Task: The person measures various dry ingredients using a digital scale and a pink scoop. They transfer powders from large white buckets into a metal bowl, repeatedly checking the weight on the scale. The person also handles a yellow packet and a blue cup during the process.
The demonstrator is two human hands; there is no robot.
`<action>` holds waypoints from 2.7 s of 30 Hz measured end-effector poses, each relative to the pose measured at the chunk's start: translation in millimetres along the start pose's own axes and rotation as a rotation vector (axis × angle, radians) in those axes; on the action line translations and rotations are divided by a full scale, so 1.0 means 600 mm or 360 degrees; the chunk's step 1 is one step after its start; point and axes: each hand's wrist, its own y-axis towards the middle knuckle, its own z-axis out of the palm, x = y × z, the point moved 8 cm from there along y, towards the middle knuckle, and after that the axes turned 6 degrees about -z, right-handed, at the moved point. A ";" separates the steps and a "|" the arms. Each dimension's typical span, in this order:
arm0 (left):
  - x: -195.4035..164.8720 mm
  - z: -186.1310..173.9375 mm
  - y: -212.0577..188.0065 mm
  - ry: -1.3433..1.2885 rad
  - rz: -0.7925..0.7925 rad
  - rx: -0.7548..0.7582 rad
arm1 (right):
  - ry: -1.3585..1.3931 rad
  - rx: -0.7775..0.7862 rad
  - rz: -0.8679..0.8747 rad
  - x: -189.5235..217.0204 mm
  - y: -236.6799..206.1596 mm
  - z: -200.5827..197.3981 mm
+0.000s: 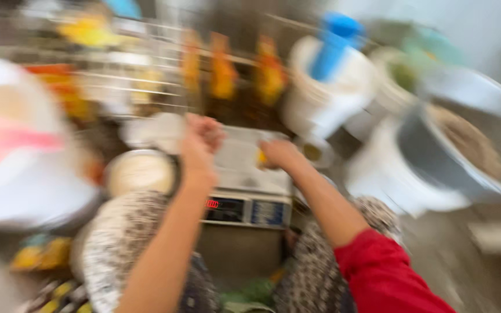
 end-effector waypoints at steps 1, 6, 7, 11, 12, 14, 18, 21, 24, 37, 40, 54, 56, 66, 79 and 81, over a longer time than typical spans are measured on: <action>-0.017 -0.012 -0.006 0.0029 0.0046 -0.0052 | -0.0029 -0.0027 -0.0024 0.025 0.024 -0.002; -0.043 -0.050 -0.016 0.0095 0.0092 -0.0174 | 0.0020 0.0267 0.0034 0.083 0.083 0.034; -0.044 -0.049 -0.010 0.0039 0.0130 -0.0145 | -0.0016 0.0434 -0.0091 0.102 0.084 0.057; -0.035 -0.029 0.016 -0.0126 0.0326 -0.0075 | -0.0089 0.0546 -0.0326 0.143 0.080 0.084; -0.036 -0.019 0.017 -0.0123 0.0412 -0.0059 | -0.0135 0.0524 -0.0394 0.154 0.082 0.081; -0.011 0.004 0.019 0.0153 0.0325 -0.0169 | -0.0147 0.0508 -0.0436 0.159 0.081 0.071; 0.016 0.054 -0.012 0.0470 0.0325 -0.0383 | -0.0022 0.0383 -0.0430 0.148 0.088 0.032; 0.024 0.079 -0.048 0.0511 0.0458 -0.0528 | 0.0097 0.0247 -0.0438 0.132 0.087 0.011; 0.038 0.083 -0.071 0.0494 0.0449 -0.0518 | 0.0178 0.0169 -0.0429 0.111 0.084 0.009; -0.071 0.120 -0.214 0.0081 0.1058 -0.0004 | 0.0410 -0.0060 -0.0594 0.083 0.005 0.010; -0.141 0.101 -0.267 0.0056 0.1426 -0.0056 | 0.0491 -0.0046 -0.0657 0.098 -0.035 -0.002; -0.306 -0.475 -0.556 0.0553 0.1323 -0.1244 | 0.0665 0.0071 -0.0540 0.158 -0.013 -0.021; -0.291 -0.570 -0.647 0.0645 0.1591 -0.1656 | 0.0752 0.0152 -0.0510 0.167 -0.004 -0.017; -0.182 -0.789 -0.857 0.2460 -0.0367 -0.2727 | -0.0063 0.0182 -0.0176 0.161 0.018 0.001; -0.045 -0.797 -0.763 0.2397 -0.0640 -0.2359 | 0.0115 0.0208 -0.0339 0.132 0.096 0.061; -0.006 -0.798 -0.749 0.2077 -0.0582 -0.2176 | 0.0112 0.0206 -0.0336 0.134 0.100 0.062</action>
